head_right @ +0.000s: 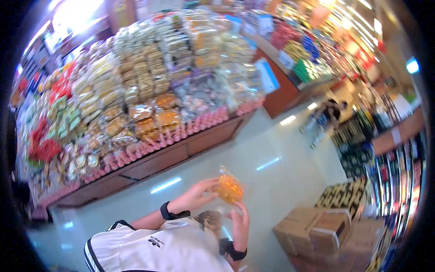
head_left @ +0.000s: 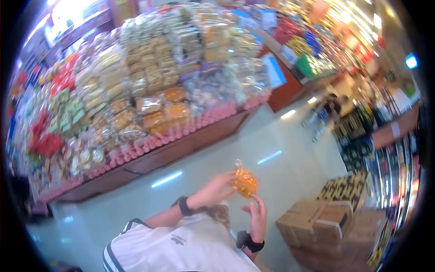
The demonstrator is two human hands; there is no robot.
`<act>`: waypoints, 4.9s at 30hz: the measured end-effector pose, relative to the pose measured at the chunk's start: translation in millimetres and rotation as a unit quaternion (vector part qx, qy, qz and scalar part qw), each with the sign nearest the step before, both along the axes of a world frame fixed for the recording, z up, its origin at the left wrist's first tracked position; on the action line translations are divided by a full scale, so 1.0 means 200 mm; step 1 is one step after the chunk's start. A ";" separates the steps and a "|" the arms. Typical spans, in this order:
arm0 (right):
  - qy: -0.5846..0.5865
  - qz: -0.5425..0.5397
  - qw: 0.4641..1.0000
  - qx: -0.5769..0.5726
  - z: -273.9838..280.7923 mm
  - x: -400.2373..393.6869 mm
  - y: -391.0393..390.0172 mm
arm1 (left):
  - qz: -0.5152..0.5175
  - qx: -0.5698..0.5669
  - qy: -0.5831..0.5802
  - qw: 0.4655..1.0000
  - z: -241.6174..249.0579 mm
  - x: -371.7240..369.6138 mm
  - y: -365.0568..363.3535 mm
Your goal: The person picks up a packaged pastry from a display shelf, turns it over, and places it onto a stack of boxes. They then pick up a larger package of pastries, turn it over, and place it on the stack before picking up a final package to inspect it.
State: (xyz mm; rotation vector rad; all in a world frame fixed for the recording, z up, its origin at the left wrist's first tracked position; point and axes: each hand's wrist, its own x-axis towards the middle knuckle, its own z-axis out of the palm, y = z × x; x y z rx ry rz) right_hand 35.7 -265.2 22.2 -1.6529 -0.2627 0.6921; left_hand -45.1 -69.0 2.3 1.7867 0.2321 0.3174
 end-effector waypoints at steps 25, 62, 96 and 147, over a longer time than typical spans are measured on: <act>-0.014 0.533 0.837 0.119 -0.22 0.94 2.09 | 0.520 -0.020 0.041 0.853 0.04 0.21 1.16; -0.171 0.170 0.967 -0.086 -0.33 0.28 1.59 | 0.098 -0.272 0.130 0.949 -0.07 0.09 1.76; 0.002 -0.330 0.944 0.009 -0.37 -1.31 -0.25 | -0.446 -0.003 0.214 0.869 -0.09 -0.52 0.10; -0.058 -0.811 0.581 0.029 -0.11 -1.41 -1.63 | -0.813 -0.026 0.141 0.564 0.02 0.30 -2.54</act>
